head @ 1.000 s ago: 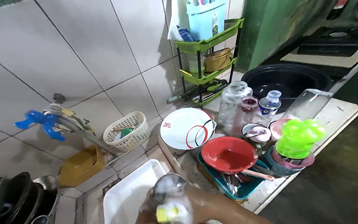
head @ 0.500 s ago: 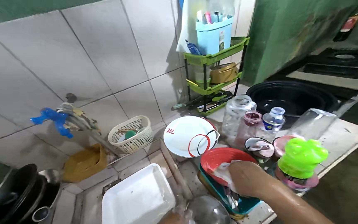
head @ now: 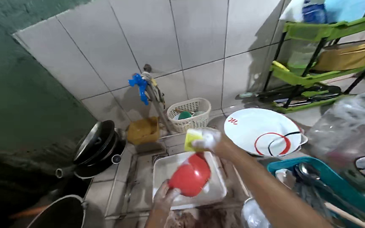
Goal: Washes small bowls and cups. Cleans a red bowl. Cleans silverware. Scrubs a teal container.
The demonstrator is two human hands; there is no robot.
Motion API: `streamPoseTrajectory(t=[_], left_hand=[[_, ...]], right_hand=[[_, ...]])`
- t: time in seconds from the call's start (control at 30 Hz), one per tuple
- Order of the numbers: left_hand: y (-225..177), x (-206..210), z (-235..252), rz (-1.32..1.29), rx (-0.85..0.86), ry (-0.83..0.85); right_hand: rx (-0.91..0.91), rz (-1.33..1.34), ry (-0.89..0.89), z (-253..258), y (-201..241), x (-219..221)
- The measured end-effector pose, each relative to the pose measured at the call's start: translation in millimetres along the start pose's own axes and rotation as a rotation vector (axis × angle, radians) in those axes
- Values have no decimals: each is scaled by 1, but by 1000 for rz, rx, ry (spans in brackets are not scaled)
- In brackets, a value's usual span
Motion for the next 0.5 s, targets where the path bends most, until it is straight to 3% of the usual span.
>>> streamPoseTrajectory(t=[0.07, 0.13, 0.2, 0.37, 0.5], left_hand=[[25, -34, -5, -251, -53, -279], [38, -65, -10, -370, -74, -466], [41, -89, -13, -421, -55, -521], [42, -123, -10, -488, -55, -558], [51, -131, -1, -540, -68, -561]], right_hand=[[291, -101, 0, 14, -56, 44], [591, -249, 235, 4, -97, 110], [706, -321, 420, -14, -112, 172], [658, -394, 946, -43, -73, 276], [458, -399, 946, -50, -64, 297]])
Point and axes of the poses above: each hand's wrist, its own z-axis towards the middle knuckle, its own x-axis out of the palm, y = z × x, the point moved 7 cm from there along z, towards the middle knuckle, and after that the axes turned 3 degrees about -z, right-handed, at the moved point
